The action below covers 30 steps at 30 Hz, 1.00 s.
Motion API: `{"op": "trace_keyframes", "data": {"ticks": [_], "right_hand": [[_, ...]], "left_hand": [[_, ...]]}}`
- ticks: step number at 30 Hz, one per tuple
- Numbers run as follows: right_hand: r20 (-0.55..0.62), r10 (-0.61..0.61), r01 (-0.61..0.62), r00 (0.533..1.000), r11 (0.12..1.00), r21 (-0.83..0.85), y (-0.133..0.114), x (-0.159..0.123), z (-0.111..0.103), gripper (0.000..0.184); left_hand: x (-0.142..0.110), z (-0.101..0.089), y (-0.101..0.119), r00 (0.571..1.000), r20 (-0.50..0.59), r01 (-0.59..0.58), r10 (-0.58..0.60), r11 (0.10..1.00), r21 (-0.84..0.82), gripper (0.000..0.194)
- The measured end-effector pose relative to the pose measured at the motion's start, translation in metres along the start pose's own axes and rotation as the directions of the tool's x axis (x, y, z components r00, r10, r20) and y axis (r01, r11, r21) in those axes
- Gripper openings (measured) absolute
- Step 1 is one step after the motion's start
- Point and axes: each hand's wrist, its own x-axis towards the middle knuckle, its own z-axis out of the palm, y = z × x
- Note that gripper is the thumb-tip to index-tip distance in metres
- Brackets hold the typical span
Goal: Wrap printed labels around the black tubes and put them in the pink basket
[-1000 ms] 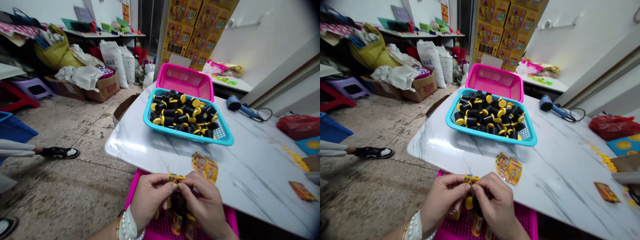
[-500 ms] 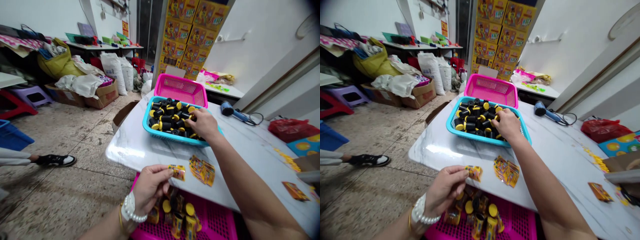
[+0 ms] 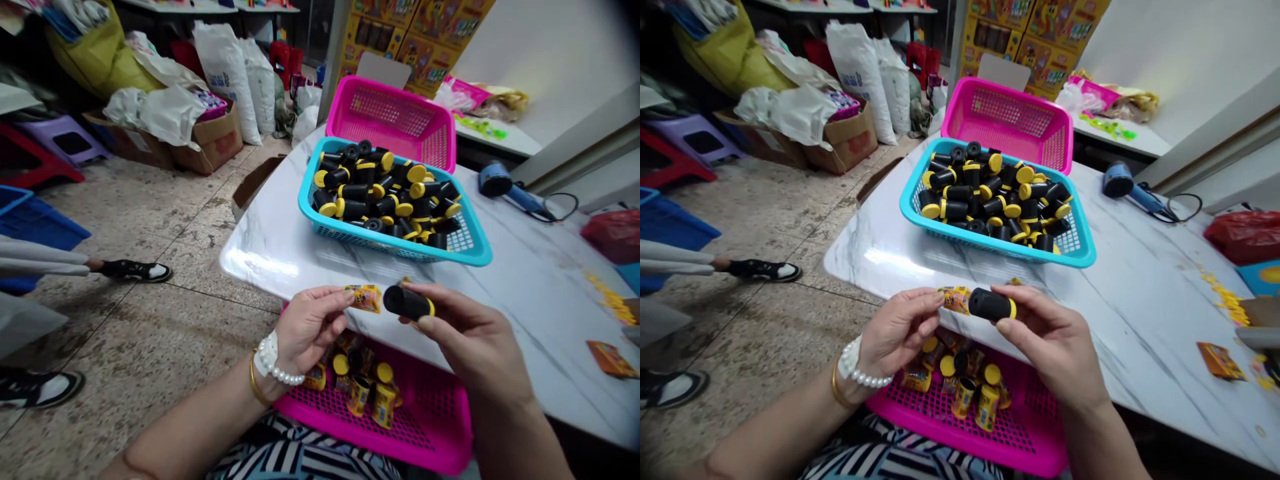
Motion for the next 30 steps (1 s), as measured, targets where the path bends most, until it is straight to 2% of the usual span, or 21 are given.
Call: {"op": "trace_keyframes", "data": {"ticks": [3, 7, 13, 16, 19, 24, 27, 30], "right_hand": [[0.027, -0.021, 0.023, 0.999, 0.998, -0.063, -0.002, 0.0, 0.004, 0.029], [0.044, -0.146, 0.152, 0.988, 0.957, -0.245, -0.005, 0.001, -0.001, 0.029], [0.225, -0.335, 0.4, 0.915, 0.829, -0.39, -0.013, 0.0, -0.007, 0.045], [0.235, -0.407, 0.469, 0.883, 0.767, -0.438, -0.017, 0.001, -0.006, 0.051], [0.203, -0.4, 0.448, 0.894, 0.784, -0.429, -0.019, 0.001, -0.003, 0.047], [0.247, -0.328, 0.401, 0.912, 0.842, -0.36, -0.018, 0.0, 0.002, 0.035], [0.27, -0.312, 0.399, 0.911, 0.832, -0.386, -0.018, 0.001, 0.001, 0.038], [0.342, -0.299, 0.428, 0.891, 0.806, -0.41, -0.021, 0.004, 0.0, 0.046]], "left_hand": [[0.0, 0.002, -0.001, 1.0, 0.007, -0.002, 0.002, 1.0, -0.013, 0.02], [0.001, 0.001, -0.004, 1.0, 0.018, 0.012, -0.012, 1.0, 0.001, 0.025], [0.002, -0.001, -0.011, 0.999, 0.025, -0.037, 0.036, 0.998, 0.053, 0.03], [0.002, -0.004, -0.012, 0.999, 0.036, -0.043, 0.04, 0.996, 0.074, 0.034], [0.004, -0.007, -0.013, 0.998, 0.043, -0.04, 0.036, 0.996, 0.085, 0.035], [0.004, -0.007, -0.012, 0.997, 0.072, -0.033, 0.029, 0.998, 0.059, 0.035], [0.003, -0.006, -0.011, 0.996, 0.081, -0.025, 0.021, 0.998, 0.053, 0.036], [0.004, -0.007, -0.013, 0.996, 0.088, -0.018, 0.01, 0.996, 0.09, 0.035]]}}
